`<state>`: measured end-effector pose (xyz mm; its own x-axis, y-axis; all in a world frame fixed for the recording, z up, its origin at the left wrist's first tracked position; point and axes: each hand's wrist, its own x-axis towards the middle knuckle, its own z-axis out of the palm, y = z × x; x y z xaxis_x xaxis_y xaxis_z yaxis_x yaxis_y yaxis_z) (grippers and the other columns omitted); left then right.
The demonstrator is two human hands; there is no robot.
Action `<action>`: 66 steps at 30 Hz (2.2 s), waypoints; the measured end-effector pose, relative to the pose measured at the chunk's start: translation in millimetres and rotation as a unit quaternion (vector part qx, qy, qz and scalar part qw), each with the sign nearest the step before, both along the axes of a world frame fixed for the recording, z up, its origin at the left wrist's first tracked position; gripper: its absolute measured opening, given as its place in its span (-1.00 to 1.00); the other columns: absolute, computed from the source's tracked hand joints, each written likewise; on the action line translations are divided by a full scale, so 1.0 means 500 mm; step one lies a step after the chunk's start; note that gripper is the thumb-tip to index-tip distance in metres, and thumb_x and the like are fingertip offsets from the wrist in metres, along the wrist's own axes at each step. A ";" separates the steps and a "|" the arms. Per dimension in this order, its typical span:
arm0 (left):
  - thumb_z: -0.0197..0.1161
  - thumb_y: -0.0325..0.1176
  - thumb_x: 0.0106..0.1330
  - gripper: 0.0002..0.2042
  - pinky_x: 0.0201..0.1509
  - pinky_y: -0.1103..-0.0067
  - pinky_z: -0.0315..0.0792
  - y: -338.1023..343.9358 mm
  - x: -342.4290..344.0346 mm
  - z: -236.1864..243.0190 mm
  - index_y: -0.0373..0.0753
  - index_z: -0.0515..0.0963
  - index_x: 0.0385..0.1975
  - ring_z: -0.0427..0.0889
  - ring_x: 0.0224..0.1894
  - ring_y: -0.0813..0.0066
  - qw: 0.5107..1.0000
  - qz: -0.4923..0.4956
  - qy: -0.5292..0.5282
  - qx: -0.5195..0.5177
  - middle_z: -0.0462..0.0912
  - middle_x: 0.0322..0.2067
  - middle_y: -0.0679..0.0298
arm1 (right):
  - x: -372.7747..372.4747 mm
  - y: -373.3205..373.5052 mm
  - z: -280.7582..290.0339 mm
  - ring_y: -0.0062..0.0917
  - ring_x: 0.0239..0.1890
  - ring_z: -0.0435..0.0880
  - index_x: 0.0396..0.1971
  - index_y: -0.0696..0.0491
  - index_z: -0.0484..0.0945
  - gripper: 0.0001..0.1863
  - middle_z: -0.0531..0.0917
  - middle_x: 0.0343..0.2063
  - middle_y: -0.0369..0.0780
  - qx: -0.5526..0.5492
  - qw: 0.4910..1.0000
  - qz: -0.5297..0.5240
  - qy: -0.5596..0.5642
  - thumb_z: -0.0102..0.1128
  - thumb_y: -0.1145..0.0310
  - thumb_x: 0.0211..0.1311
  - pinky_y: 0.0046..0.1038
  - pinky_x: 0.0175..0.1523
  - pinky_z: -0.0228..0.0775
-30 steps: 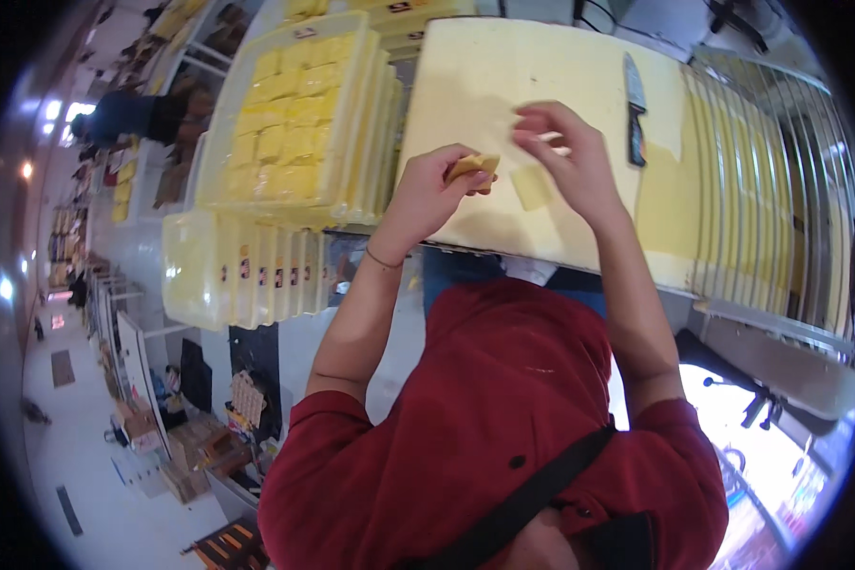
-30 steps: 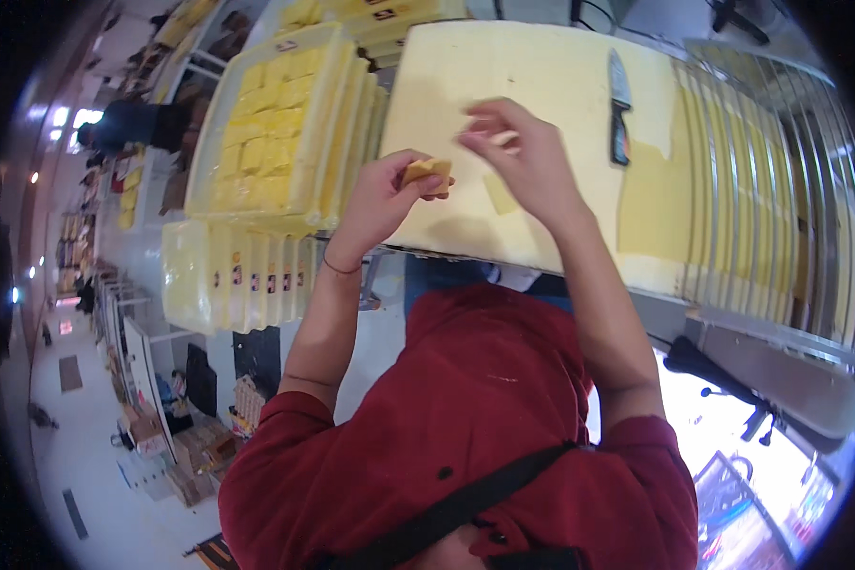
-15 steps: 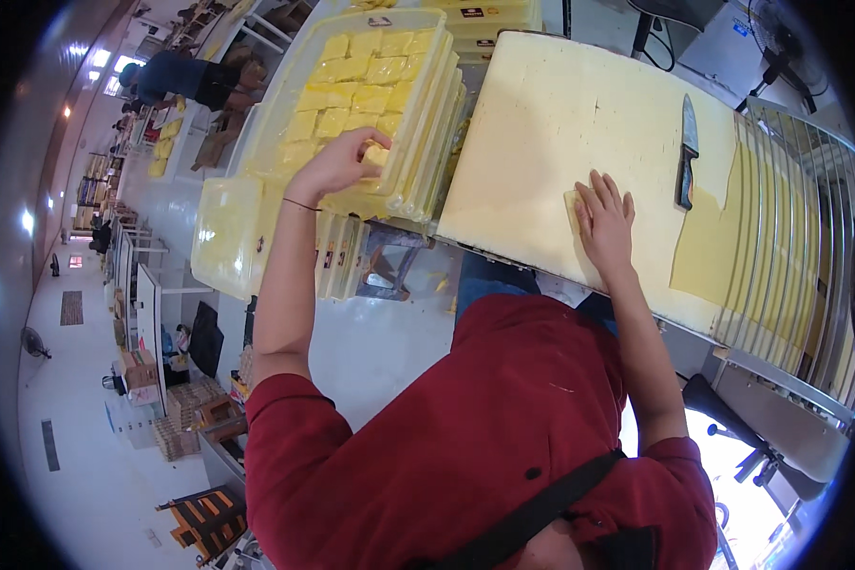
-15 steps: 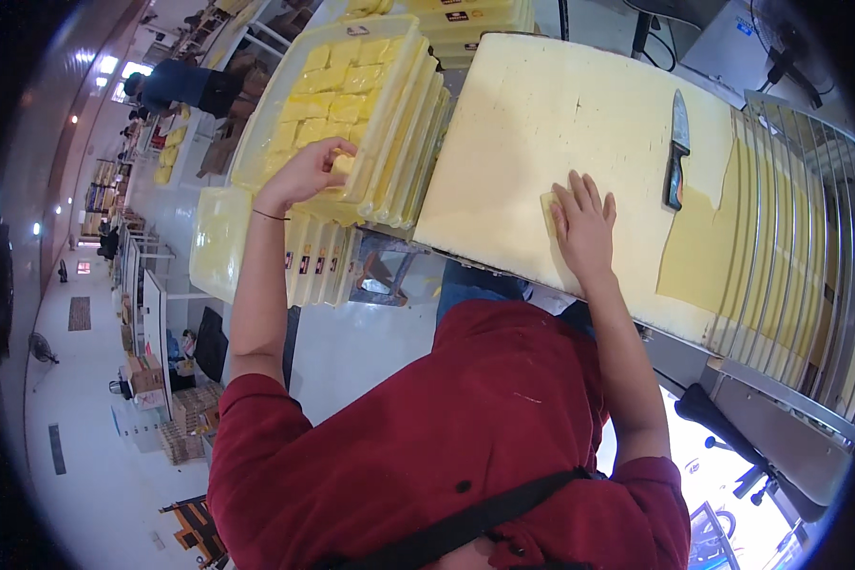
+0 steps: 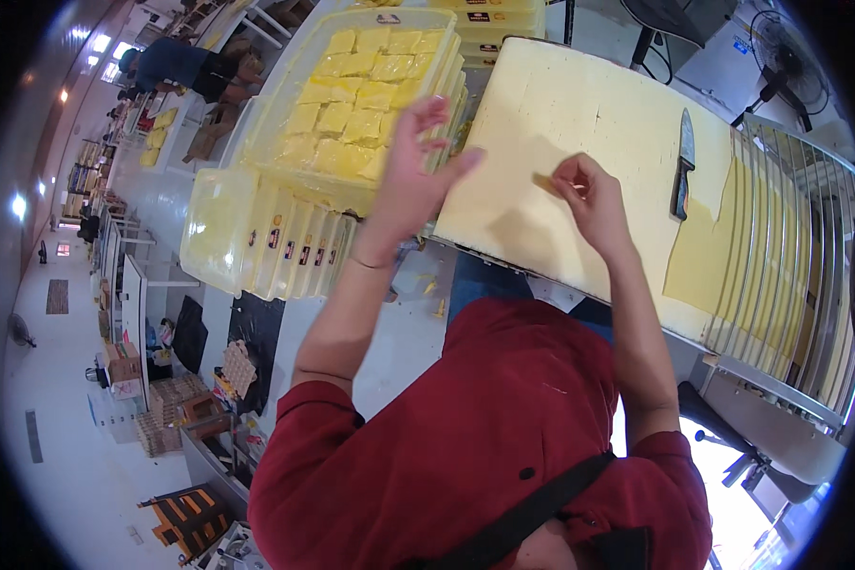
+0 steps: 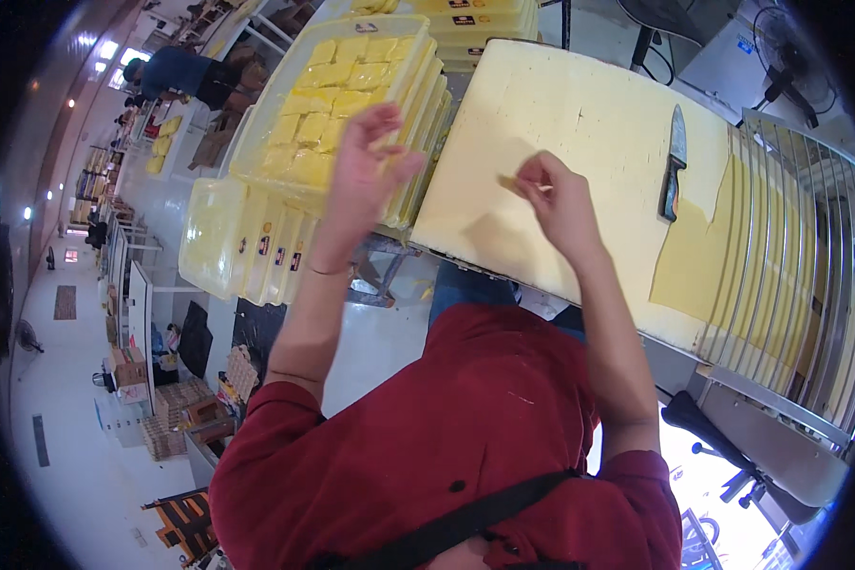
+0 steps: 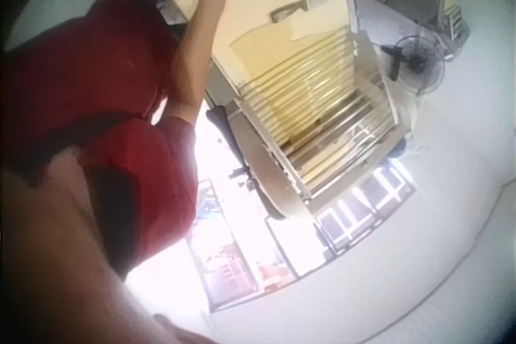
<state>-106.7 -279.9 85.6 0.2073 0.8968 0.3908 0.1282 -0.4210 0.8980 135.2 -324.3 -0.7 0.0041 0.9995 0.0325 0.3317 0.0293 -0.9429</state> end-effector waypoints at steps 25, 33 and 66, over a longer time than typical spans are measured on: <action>0.47 -0.43 -0.06 -0.36 0.19 0.42 0.40 0.207 -0.303 -0.047 -0.28 0.44 0.12 0.56 0.05 0.18 0.823 0.065 0.564 -0.003 0.58 0.00 0.02 | 0.430 0.072 -0.184 -0.16 -0.27 0.72 0.17 0.06 0.35 -0.37 0.69 -0.34 0.02 -0.005 0.871 -0.350 -0.344 0.35 0.23 0.10 -0.13 -0.20 0.56; 0.31 -0.44 0.24 -0.60 0.28 0.40 0.30 -0.024 -0.012 -0.037 -0.34 0.45 0.07 0.51 0.10 0.24 0.913 0.105 0.367 0.145 0.57 -0.03 0.12 | 0.217 -0.207 -0.046 -0.72 -0.52 0.52 0.07 0.10 0.46 -0.59 0.52 -0.60 -0.32 0.044 0.952 -0.275 0.123 0.14 0.53 0.18 -0.51 -0.55 0.33; 0.25 -0.39 0.31 -0.84 -0.17 0.50 0.42 0.025 0.654 -0.248 -0.28 0.42 -0.27 0.47 -0.34 0.46 0.866 -0.449 0.217 0.041 0.54 -0.38 0.19 | 0.255 -0.598 0.004 0.08 -0.35 0.65 0.47 -0.27 -0.11 -0.36 0.65 -0.37 0.16 -0.368 0.888 -0.190 -0.202 -0.17 0.32 0.48 0.00 -0.24 0.43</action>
<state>220.2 -267.6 -38.4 0.9500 0.2709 0.1553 0.0346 -0.5855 0.8099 262.8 -623.2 1.2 0.4815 0.6799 -0.5531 0.5013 -0.7313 -0.4625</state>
